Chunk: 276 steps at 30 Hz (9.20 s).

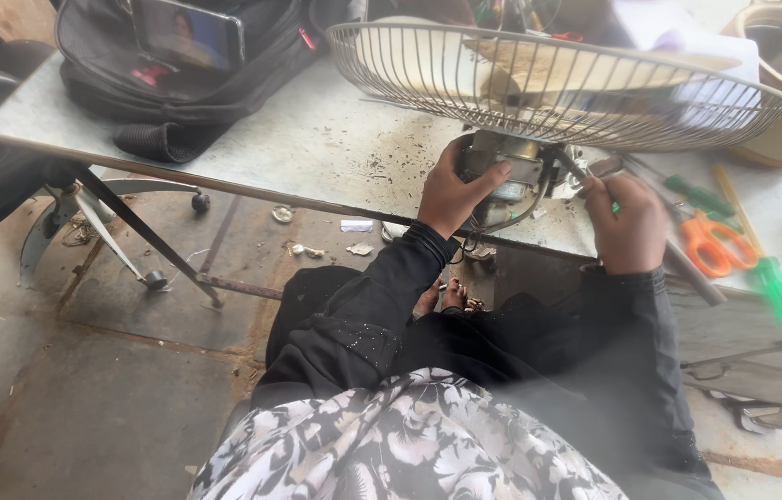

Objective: The person disassembles a table fan by removing the front grille and motor housing. They use a screwdriver to loosen screws and scissors to cut wires, then separate the motor from the fan assembly.

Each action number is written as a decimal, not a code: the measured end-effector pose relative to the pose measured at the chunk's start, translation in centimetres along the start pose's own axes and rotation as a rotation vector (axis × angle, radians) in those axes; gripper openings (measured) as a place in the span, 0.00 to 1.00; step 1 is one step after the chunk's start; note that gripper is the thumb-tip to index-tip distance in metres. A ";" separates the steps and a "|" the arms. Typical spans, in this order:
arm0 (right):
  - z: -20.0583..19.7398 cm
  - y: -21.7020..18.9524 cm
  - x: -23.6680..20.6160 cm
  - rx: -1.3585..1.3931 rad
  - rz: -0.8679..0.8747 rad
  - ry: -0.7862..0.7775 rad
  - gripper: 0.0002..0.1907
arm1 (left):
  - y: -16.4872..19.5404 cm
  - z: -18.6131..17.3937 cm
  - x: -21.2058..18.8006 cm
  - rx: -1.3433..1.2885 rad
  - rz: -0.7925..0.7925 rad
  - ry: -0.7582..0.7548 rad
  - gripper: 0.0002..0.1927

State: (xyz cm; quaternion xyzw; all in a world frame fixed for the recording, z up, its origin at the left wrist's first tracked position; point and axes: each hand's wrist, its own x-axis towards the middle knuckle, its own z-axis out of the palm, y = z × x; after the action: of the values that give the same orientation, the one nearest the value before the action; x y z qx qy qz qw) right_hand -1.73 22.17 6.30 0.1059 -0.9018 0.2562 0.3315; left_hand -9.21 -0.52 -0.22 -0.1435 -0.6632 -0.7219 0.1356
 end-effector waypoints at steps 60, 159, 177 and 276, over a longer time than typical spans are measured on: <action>-3.7 -4.2 -3.3 0.225 -0.271 0.288 0.12 | 0.5 -1.2 0.2 -0.003 -0.049 -0.097 0.61; 5.8 9.2 0.0 0.771 0.417 -0.206 0.15 | -2.2 0.5 -3.7 0.520 0.559 0.236 0.40; 4.6 6.7 0.8 0.885 0.505 -0.176 0.12 | -1.2 1.4 -4.9 0.746 0.676 0.035 0.08; 5.1 6.9 -1.4 0.295 -0.028 -0.191 0.43 | 9.5 -5.8 -7.8 0.797 0.531 -0.160 0.19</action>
State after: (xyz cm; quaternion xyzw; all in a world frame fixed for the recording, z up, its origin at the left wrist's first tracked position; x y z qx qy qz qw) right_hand -5.91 25.34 -0.63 0.1901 -0.8802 0.3700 0.2287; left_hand 1.49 -7.05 5.03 -0.2997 -0.8370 -0.3388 0.3080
